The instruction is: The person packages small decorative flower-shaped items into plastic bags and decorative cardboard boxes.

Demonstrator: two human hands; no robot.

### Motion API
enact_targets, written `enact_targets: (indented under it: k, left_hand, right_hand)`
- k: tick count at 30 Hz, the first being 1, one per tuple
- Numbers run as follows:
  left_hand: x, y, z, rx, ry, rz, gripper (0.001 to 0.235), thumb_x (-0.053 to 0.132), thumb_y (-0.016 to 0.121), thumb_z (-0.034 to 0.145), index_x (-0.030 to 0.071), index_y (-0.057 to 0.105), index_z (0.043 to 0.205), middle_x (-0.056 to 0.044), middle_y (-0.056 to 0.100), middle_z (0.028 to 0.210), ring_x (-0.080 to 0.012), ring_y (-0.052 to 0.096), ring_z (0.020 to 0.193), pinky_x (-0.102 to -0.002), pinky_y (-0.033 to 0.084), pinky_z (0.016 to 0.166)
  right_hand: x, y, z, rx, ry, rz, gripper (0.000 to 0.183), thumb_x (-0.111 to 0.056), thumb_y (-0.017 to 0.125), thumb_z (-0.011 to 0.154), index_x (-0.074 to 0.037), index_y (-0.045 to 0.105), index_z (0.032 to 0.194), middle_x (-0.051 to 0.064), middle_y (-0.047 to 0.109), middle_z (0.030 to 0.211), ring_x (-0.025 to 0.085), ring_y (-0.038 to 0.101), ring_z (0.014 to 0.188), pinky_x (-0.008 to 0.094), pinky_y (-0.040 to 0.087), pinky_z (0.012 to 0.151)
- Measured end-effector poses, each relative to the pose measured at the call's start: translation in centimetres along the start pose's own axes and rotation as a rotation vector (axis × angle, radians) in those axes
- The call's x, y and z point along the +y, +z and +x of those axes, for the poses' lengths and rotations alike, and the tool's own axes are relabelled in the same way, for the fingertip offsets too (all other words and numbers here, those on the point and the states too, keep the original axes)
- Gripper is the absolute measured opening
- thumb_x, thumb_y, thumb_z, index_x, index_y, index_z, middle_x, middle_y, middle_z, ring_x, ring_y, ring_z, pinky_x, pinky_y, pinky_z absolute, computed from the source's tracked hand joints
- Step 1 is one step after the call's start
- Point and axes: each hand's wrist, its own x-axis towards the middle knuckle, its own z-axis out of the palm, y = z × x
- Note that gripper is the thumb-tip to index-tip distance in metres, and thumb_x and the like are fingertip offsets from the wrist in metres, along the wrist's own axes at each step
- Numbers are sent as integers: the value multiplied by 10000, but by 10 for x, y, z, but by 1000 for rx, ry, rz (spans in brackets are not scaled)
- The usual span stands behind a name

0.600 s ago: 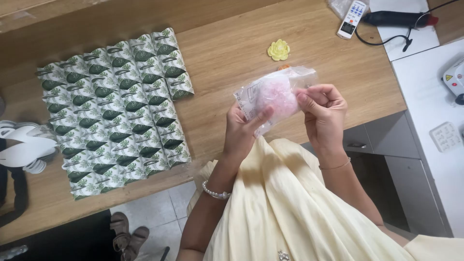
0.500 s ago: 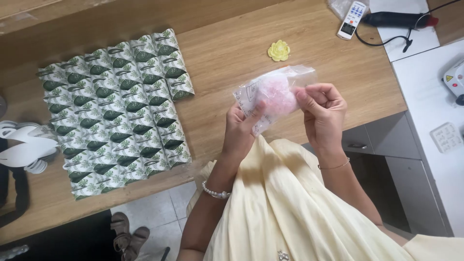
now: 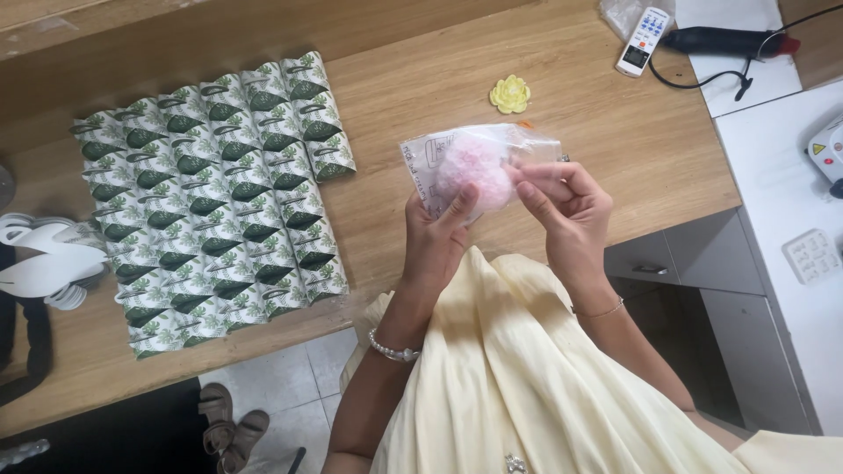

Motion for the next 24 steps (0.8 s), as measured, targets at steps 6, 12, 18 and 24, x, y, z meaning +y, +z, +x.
enact_targets:
  k: [6,12,18,24]
  left_hand:
    - [-3,8,0,-28,4,35,356,-57,710,966,-43,578,1295,-132,668,1266,-197,670,1160,-357,561,1040]
    - [0,8,1,-38,-75,13,394,-70,705,959,-50,552,1321,-136,652,1285,-201,659,1184,-354,553,1047]
    - [2,11,1,-17,-82,-31,456,67,714,971,-30,515,1369,-143,652,1299,-196,659,1210,-366,553,1082]
    - [2,-4,3,5,-120,28,492,93,707,980,-31,504,1411,-154,650,1297,-197,653,1188,-381,550,1045]
  right_hand:
    - [-4,-12,-1,-84,14,-102,211,17,714,985,48,643,1181,169,755,1150,162,721,1114,274,587,984]
    - [-10,-16,-1,-166,-34,-117,233,32,699,977,45,635,1201,157,746,1178,193,710,1183,302,591,1032]
    - [-13,-15,2,-109,-50,-189,137,17,677,1017,44,669,1150,180,762,1119,208,749,1094,320,631,967]
    - [-7,-24,11,16,119,158,102,-31,659,1036,46,677,1102,206,762,1049,205,757,935,332,643,832]
